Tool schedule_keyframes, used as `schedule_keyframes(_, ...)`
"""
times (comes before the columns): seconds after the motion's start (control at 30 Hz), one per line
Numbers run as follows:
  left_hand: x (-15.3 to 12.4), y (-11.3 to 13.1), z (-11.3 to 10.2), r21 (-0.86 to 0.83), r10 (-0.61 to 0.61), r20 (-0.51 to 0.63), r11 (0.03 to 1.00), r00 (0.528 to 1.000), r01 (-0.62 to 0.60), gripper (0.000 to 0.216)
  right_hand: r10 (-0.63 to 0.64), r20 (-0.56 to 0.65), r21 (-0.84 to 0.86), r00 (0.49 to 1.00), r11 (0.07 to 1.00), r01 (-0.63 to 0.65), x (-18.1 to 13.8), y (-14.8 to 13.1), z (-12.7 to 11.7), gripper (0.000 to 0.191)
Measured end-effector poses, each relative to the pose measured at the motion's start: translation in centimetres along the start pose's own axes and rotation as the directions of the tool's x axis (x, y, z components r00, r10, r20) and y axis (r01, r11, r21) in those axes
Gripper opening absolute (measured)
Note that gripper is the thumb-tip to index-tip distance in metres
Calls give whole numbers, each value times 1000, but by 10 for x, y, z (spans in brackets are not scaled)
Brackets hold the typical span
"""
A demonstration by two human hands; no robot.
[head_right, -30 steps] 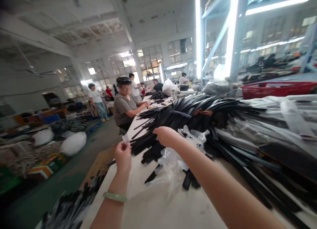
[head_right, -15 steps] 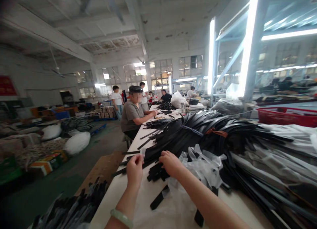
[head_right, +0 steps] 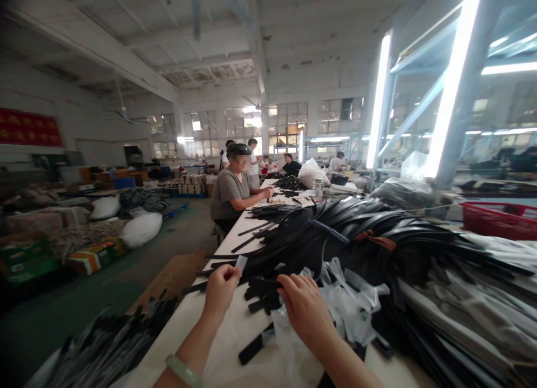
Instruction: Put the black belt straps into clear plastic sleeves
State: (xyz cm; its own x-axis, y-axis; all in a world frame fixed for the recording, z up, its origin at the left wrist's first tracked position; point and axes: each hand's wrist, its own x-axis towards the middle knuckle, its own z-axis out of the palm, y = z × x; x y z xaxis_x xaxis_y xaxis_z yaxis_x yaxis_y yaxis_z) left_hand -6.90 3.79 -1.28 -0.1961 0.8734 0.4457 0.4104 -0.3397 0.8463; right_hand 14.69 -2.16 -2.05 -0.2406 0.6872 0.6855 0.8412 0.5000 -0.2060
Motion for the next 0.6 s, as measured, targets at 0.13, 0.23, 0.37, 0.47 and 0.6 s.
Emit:
schedule_keyframes(0.13, -8, 9, 7, -33, 56, 148, 998, 987, -52, 24, -3, -38, 28, 999, 1000, 4, -1, 5, -8, 20)
schedule_keyframes(0.23, -10, 15, 8, -95, 109, 206, 991, 972, -91, 23, -2, -82, 33, 997, 999, 5, 2, 11, -17, 21)
schedule_keyframes(0.37, -11, 19, 7, -143, 82, 264, 989, 961, -45, 20, 6, -152, 33, 988, 999, -1, 5, 20, -31, 21)
schedule_keyframes(0.47, -13, 22, 8, -157, 56, 299, 988, 953, -9, 19, 19, -218, 66, 976, 998, -5, 6, 21, -41, 19)
schedule_keyframes(0.6, -14, 25, 12, -234, 74, 334, 972, 940, 6, 18, 15, -161, 99, 987, 995, 1, 7, 17, -46, 18)
